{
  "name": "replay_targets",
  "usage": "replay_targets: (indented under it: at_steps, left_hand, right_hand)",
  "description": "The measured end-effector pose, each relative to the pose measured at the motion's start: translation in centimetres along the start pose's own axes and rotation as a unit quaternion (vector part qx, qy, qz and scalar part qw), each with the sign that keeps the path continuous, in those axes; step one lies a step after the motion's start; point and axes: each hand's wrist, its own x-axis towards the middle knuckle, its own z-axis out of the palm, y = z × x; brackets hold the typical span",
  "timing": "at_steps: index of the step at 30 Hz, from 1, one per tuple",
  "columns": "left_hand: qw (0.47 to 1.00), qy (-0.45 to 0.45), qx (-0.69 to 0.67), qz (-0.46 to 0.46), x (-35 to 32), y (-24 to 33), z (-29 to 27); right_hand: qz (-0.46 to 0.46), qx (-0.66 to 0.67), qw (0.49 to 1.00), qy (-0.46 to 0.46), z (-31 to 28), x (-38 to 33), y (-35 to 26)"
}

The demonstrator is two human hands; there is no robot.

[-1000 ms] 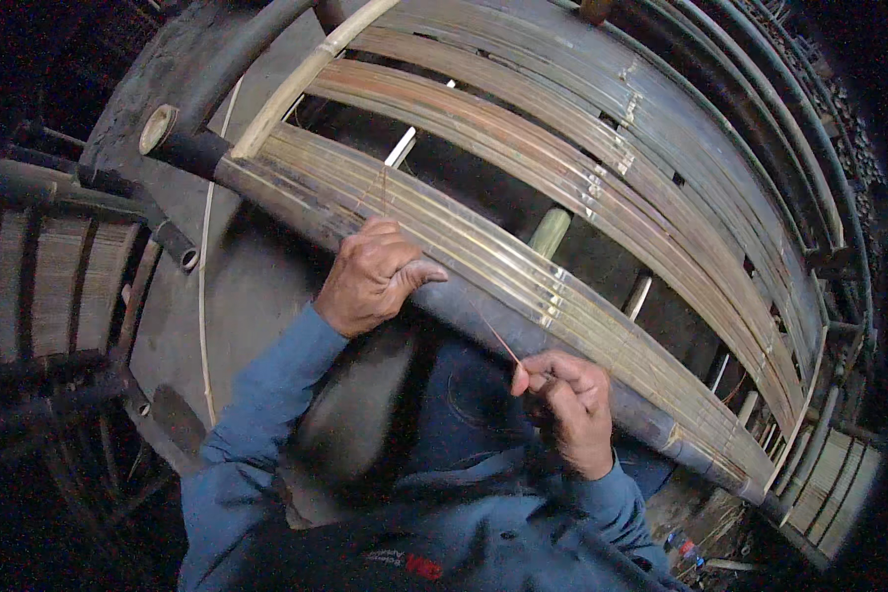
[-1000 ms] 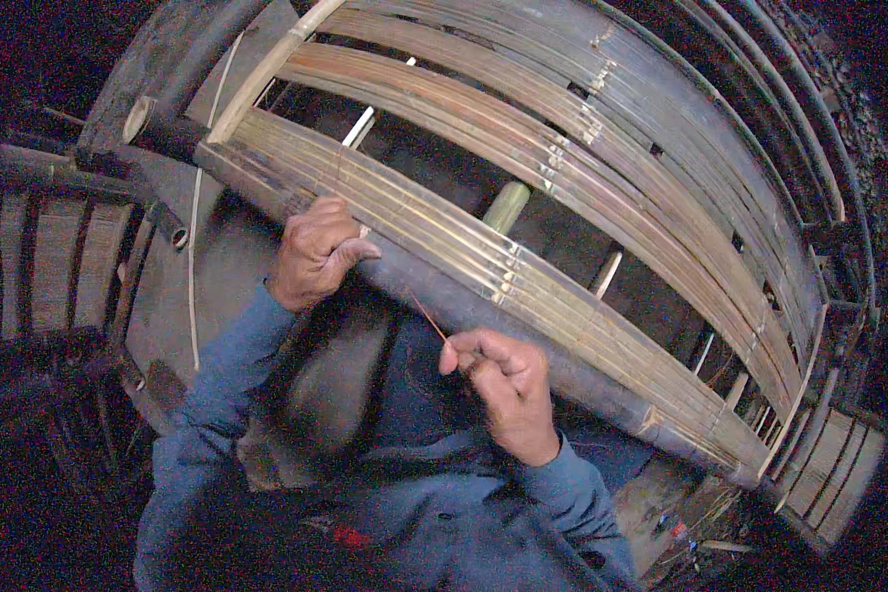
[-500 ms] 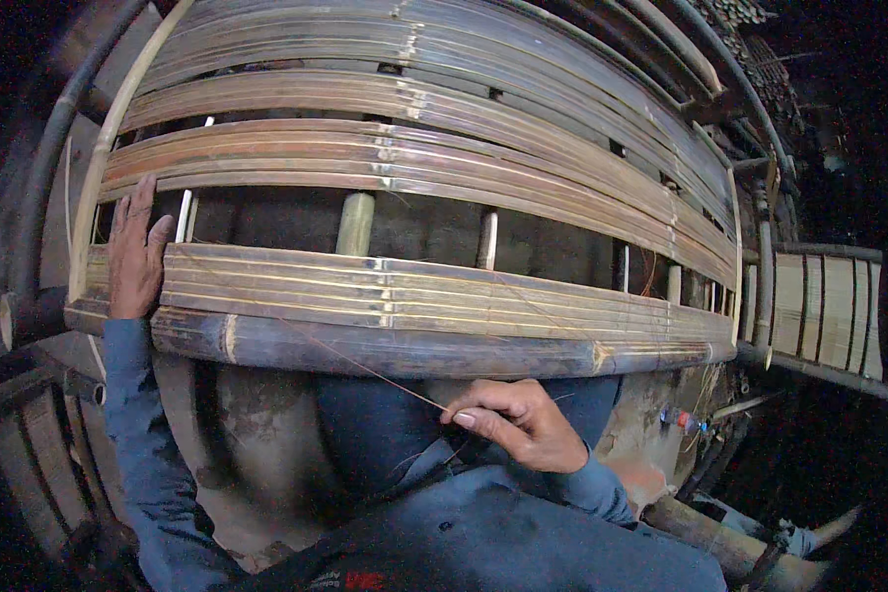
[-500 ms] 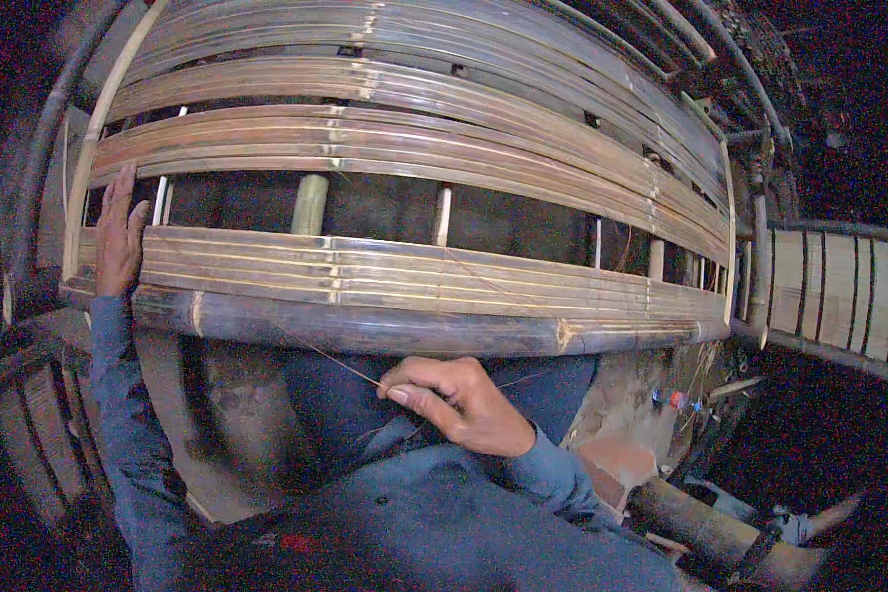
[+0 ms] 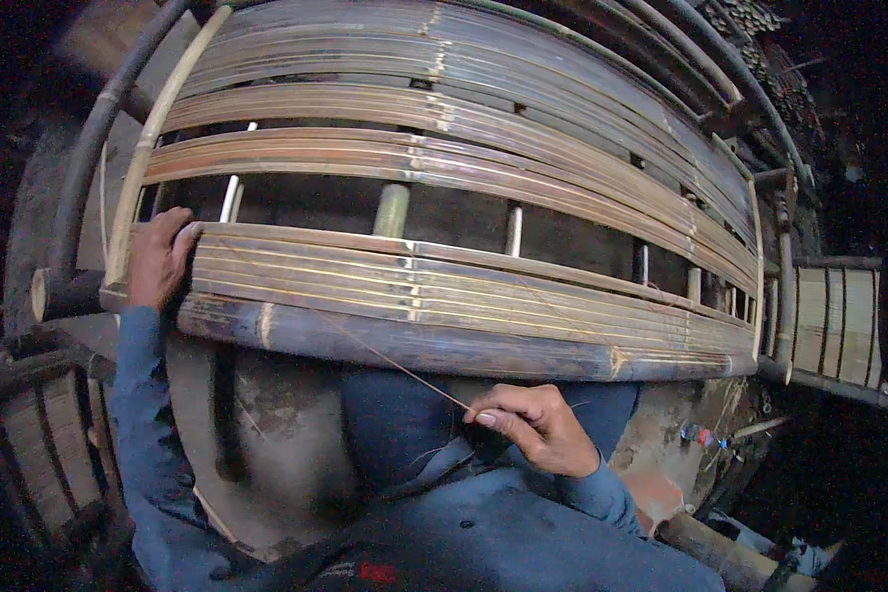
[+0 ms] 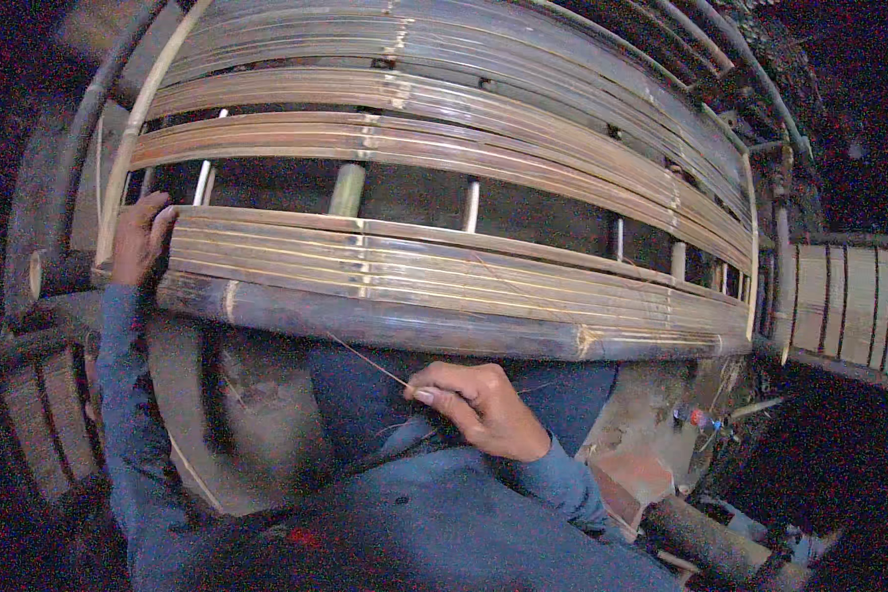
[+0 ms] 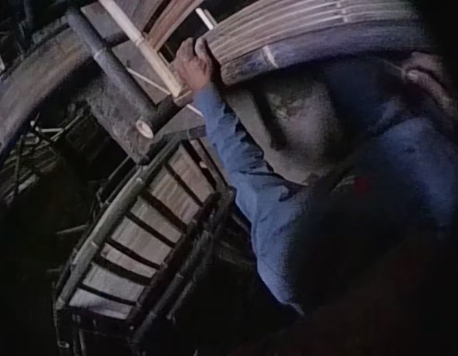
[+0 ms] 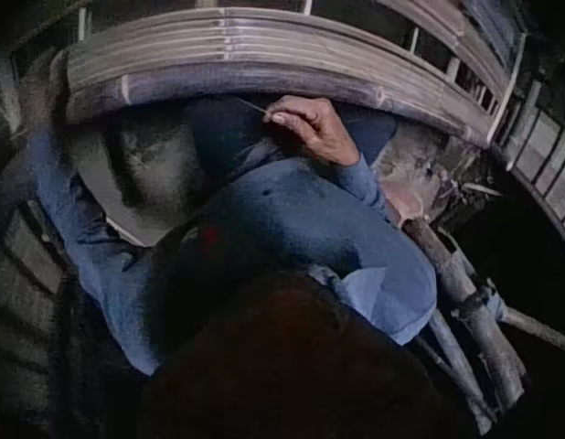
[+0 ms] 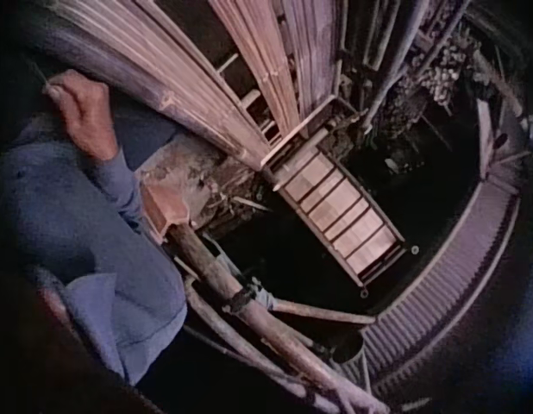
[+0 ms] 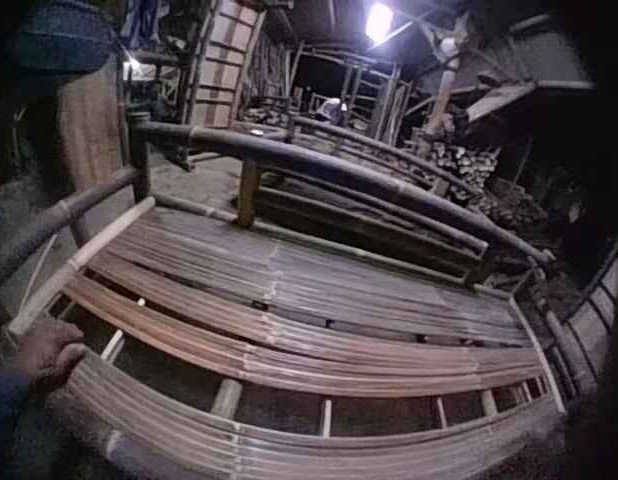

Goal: The person weaves a bamboo mat by threading thin bamboo strips through a frame made of thicker bamboo poles, using their hands to guide the strips and pull strings taut.

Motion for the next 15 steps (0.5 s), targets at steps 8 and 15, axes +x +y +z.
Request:
replay_targets:
  at_steps: [8,15]
  left_hand:
    - [0.984,-0.013,-0.177,0.000,1.7,0.0,2.5]
    - [0.989,-0.070,-0.131,0.025,3.4,-1.5,2.9]
  right_hand:
    - [-0.093,0.073,0.982,0.145,-4.2,-1.7,0.5]
    - [-0.305,0.411,0.857,0.067,-7.3,2.4,-3.8]
